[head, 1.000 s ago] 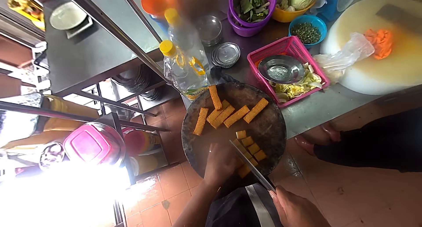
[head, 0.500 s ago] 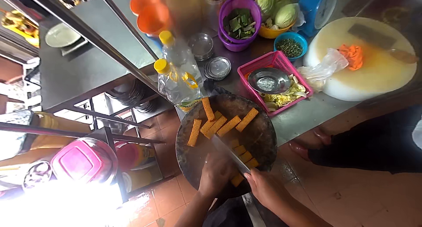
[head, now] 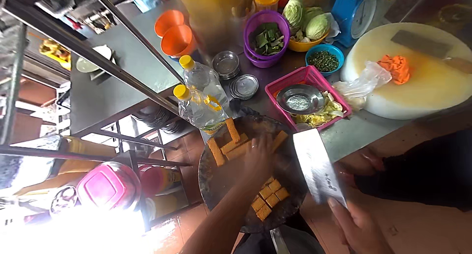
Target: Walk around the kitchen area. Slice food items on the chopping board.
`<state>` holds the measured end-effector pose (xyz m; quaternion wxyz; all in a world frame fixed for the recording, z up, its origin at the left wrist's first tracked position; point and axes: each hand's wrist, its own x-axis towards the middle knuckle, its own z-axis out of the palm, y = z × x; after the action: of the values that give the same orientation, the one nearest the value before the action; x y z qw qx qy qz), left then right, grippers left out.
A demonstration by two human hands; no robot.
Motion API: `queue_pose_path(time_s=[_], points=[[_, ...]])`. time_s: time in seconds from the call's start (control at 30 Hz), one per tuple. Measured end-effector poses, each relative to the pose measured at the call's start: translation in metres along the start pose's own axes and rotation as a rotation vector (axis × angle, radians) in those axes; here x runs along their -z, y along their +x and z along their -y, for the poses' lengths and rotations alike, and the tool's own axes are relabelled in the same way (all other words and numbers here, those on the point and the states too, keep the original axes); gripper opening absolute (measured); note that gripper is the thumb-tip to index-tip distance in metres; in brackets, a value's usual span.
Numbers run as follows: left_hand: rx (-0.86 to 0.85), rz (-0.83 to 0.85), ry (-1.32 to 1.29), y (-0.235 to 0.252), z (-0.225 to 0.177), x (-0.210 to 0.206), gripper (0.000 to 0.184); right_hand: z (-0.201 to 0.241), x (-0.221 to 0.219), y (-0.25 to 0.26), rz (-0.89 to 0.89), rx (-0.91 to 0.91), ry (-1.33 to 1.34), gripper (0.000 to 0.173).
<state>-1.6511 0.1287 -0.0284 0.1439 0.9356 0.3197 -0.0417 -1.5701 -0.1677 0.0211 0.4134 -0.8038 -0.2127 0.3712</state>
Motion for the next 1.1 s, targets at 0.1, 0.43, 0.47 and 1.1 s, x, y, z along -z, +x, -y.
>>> queue_pose_path(time_s=[0.1,0.43,0.47,1.1], points=[[-0.042,0.059,0.132,0.031,-0.007,-0.020,0.057,-0.017,0.033,-0.007,0.135,0.004,-0.213,0.048],[0.148,-0.144,-0.363,0.009,0.038,0.076,0.047,0.014,-0.003,0.038,0.843,0.396,-0.674,0.046],[0.217,-0.211,-0.374,-0.001,0.049,0.086,0.045,0.025,-0.012,0.046,0.877,0.369,-0.695,0.045],[0.700,-0.066,-0.593,0.041,0.107,0.066,0.036,0.048,0.002,0.102,0.637,0.429,-0.690,0.048]])
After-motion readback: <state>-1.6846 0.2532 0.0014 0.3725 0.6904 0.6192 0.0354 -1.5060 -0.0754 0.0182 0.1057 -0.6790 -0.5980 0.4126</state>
